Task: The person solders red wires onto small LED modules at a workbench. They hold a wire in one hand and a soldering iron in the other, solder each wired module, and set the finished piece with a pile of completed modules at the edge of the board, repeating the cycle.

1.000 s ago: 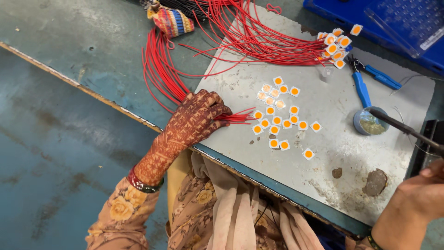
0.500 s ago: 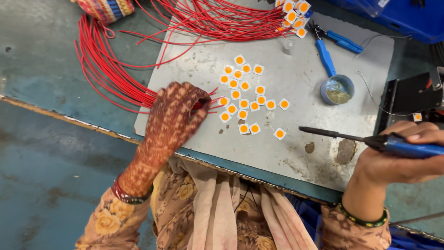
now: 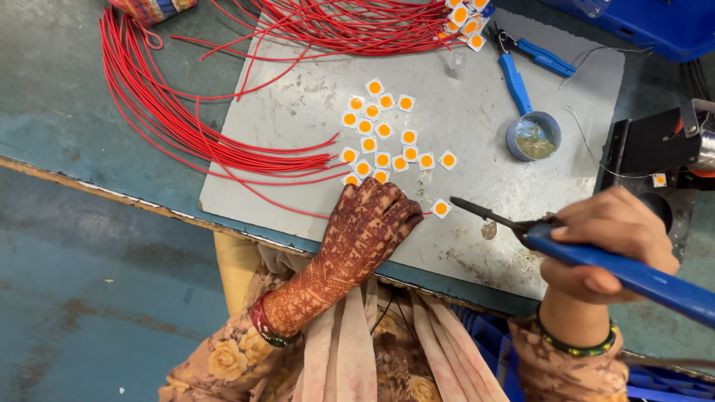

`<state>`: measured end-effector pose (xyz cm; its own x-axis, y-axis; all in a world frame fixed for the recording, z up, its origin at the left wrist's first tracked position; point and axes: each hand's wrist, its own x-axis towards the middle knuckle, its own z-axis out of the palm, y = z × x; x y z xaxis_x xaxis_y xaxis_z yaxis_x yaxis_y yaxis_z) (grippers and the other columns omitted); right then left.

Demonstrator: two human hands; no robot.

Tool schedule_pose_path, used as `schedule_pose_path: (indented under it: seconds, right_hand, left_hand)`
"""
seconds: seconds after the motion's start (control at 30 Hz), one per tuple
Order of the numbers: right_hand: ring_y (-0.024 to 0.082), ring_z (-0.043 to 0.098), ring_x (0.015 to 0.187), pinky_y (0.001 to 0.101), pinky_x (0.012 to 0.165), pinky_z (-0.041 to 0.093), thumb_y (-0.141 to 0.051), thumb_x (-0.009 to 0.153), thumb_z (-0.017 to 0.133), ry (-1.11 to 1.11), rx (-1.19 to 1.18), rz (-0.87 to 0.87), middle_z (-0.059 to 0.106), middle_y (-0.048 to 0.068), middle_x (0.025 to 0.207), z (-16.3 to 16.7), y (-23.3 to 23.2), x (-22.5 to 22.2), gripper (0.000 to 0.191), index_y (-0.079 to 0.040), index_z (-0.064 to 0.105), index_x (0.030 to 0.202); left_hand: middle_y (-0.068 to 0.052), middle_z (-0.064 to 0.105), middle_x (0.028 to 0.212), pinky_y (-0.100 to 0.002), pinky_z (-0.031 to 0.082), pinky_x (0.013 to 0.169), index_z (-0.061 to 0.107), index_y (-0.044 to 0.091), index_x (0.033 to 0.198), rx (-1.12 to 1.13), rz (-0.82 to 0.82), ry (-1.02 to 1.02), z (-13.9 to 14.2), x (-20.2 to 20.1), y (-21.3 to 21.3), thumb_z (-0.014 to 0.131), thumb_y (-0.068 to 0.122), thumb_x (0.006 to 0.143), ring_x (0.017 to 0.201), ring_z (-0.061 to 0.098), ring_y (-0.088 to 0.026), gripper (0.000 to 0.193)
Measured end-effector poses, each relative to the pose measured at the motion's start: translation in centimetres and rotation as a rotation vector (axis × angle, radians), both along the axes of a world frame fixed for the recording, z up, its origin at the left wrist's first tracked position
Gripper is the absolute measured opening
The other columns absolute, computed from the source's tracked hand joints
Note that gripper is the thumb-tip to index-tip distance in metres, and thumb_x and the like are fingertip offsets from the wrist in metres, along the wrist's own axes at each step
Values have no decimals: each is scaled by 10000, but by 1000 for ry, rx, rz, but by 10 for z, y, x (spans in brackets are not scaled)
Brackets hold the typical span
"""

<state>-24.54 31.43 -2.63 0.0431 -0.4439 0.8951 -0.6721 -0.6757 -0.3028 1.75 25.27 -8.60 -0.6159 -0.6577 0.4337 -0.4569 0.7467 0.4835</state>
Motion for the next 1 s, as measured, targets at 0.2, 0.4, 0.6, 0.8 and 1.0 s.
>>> schedule_pose_path:
  seconds: [0.2, 0.4, 0.6, 0.8, 1.0]
  right_hand:
    - [227, 593, 471, 278, 465, 411, -498, 1091, 506, -36, 70, 49, 561, 83, 589, 10, -15, 19, 572, 3, 543, 818]
    - [240, 593, 526, 279, 474, 427, -517, 1094, 495, -110, 97, 78, 549, 69, 590, 1, -19, 18, 591, 2, 523, 813]
    - [247, 596, 518, 274, 471, 418, -508, 1082, 515, -85, 100, 89, 555, 77, 580, -5, -19, 16, 580, 2, 532, 807]
    - [241, 607, 512, 272, 472, 405, -502, 1084, 510, -76, 81, 100, 553, 70, 571, -6, -22, 18, 583, 9, 526, 805]
    - [245, 609, 528, 269, 485, 409, -503, 1086, 513, -83, 91, 104, 558, 75, 586, -7, -21, 20, 577, 7, 531, 816]
  left_hand:
    - [-64, 582, 1053, -451, 427, 870, 700, 136, 1048, 27, -11, -11, -5, -6, -1, 723, 216, 917, 1039, 561, -281, 155]
    - [-49, 587, 1048, -459, 419, 863, 697, 150, 1040, 57, -13, -14, -8, -8, -2, 734, 219, 887, 1033, 564, -269, 172]
    - [-50, 584, 1053, -461, 417, 868, 689, 145, 1055, 0, 1, -30, -7, -8, -3, 729, 217, 923, 1046, 559, -274, 155]
    - [-54, 582, 1045, -463, 421, 864, 685, 141, 1049, -3, 4, -37, -9, -8, -2, 724, 226, 929, 1034, 560, -278, 151]
    - [-53, 580, 1030, -460, 421, 852, 687, 140, 1050, 49, 3, -20, -7, -9, -2, 728, 231, 931, 1011, 560, -281, 155]
